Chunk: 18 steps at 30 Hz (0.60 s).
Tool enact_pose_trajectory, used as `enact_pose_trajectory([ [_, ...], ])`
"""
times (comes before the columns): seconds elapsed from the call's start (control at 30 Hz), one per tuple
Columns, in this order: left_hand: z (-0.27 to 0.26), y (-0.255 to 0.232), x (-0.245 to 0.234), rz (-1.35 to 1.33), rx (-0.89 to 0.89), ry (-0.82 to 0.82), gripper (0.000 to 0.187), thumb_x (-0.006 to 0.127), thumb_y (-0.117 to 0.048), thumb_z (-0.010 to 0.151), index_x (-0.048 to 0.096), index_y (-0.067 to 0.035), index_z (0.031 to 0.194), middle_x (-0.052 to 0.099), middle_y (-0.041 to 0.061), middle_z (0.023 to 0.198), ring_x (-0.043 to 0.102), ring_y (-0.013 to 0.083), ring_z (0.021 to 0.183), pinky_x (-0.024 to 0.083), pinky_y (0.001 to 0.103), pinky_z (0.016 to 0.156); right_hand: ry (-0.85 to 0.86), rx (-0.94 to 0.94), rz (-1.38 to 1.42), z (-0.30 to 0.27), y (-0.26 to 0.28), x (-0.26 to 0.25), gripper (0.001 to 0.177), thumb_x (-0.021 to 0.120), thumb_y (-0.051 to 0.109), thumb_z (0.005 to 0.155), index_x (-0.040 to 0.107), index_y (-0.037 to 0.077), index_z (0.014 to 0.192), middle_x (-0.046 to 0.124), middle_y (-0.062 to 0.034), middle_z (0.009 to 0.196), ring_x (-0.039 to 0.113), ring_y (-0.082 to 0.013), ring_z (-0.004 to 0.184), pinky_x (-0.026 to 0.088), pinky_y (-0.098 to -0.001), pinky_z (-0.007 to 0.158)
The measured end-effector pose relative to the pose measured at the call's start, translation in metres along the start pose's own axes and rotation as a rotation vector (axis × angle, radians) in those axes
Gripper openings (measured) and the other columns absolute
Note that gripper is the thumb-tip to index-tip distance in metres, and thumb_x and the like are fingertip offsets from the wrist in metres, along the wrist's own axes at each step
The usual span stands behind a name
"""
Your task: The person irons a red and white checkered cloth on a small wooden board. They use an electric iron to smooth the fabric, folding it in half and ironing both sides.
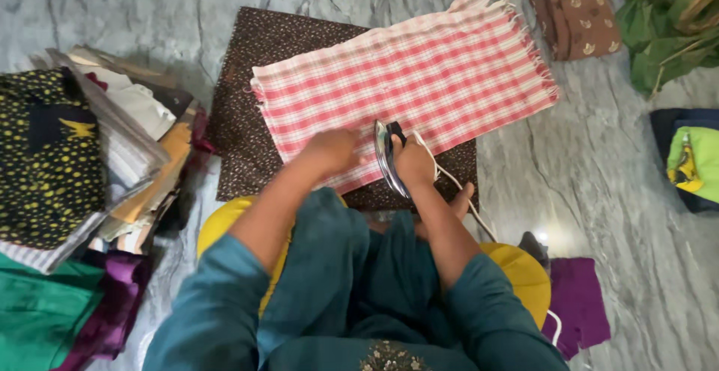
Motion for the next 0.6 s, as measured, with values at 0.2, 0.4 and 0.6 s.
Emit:
enact_pose_trajectory([
  [0.2,-0.057,-0.006,0.036,0.007,-0.115,0.153,0.067,0.072,-0.047,0.09,0.054,-0.009,0.142,0.068,0.019,0.13,0.066,0.0359,0.119,0.053,0.05,0.096,0.008,-0.11,-0.047,-0.012,0.026,0.007,0.058,0.043,0.051,0.104,0.066,-0.001,0.103,0.071,-0.0285,0.099,0.069,-0.0468,0.093,0.054,-0.0568,0.081],
  [0.4,0.017,0.045,0.102,0.092,-0.219,0.252,0.051,0.075,-0.043,0.086,0.07,-0.015,0.129,0.067,0.013,0.134,0.064,0.0325,0.123,0.053,0.049,0.099,0.116,-0.089,-0.132,0.007,0.048,0.017,0.06,0.039,0.053,0.106,0.068,0.0,0.109,0.072,-0.0277,0.102,0.069,-0.0458,0.095,0.054,-0.0573,0.083],
  [0.6,0.046,0.063,0.167,0.196,-0.292,0.409,0.051,0.075,-0.041,0.086,0.07,-0.016,0.13,0.065,0.012,0.137,0.062,0.0333,0.126,0.052,0.051,0.1,0.059,-0.061,-0.101,0.057,0.074,0.018,0.062,0.038,0.053,0.106,0.066,-0.001,0.115,0.073,-0.0282,0.103,0.07,-0.0464,0.098,0.054,-0.0582,0.085],
])
Point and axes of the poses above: each hand's wrist, its own z-axis towards the middle knuckle, its own x-axis out of the palm, y = z × x, the point moved 9 cm from there along z, towards the middle knuckle
